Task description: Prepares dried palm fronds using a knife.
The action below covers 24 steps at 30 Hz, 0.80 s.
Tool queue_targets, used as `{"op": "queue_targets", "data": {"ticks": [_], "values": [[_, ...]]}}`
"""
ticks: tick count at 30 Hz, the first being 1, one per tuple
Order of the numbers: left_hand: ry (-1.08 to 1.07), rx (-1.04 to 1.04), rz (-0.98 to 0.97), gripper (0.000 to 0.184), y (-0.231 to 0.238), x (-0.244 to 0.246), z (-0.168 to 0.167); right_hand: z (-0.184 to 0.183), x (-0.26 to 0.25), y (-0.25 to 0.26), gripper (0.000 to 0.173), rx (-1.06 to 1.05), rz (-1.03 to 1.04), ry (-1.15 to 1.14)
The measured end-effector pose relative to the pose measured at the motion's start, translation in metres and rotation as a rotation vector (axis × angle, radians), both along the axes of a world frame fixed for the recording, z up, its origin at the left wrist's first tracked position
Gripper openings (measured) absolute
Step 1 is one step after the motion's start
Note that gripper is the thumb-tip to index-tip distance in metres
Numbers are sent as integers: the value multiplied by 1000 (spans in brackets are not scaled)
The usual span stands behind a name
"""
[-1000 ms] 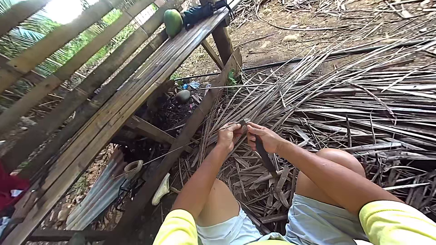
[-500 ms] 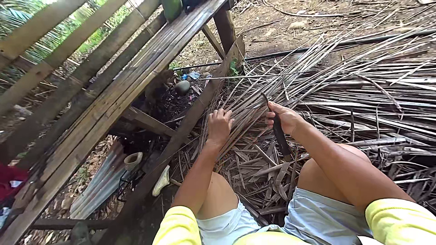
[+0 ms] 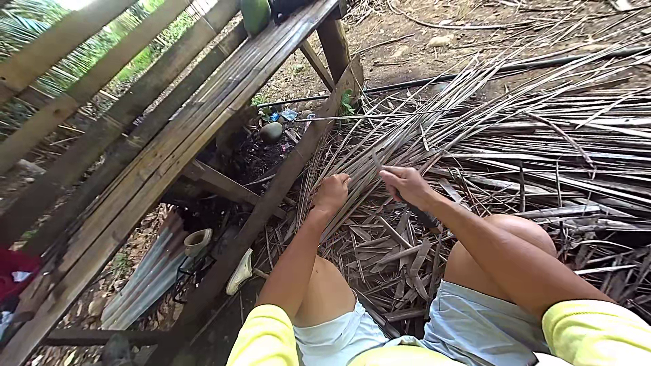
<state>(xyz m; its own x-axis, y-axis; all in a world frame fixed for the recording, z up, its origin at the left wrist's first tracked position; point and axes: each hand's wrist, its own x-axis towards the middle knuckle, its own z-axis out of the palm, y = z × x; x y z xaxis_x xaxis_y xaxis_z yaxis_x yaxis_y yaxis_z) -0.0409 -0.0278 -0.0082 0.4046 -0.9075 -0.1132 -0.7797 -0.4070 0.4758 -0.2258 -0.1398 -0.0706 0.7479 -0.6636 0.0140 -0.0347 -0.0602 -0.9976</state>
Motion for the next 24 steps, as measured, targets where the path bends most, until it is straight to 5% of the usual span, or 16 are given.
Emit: {"op": "queue_targets", "data": {"ticks": [3, 7, 17, 21, 24], "values": [[221, -54, 4, 28, -2, -3, -1, -7, 10, 16, 39, -319, 93, 173], [307, -63, 13, 25, -1, -2, 3, 1, 16, 13, 45, -446, 106, 351], [661, -66, 111, 19, 8, -2, 15, 1, 15, -42, 48, -332, 24, 380], [630, -42, 110, 18, 17, -1, 16, -17, 1, -81, 54, -79, -313, 346], [405, -46, 86, 21, 31, 6, 11, 2, -10, -78, 48, 184, -392, 249]]}}
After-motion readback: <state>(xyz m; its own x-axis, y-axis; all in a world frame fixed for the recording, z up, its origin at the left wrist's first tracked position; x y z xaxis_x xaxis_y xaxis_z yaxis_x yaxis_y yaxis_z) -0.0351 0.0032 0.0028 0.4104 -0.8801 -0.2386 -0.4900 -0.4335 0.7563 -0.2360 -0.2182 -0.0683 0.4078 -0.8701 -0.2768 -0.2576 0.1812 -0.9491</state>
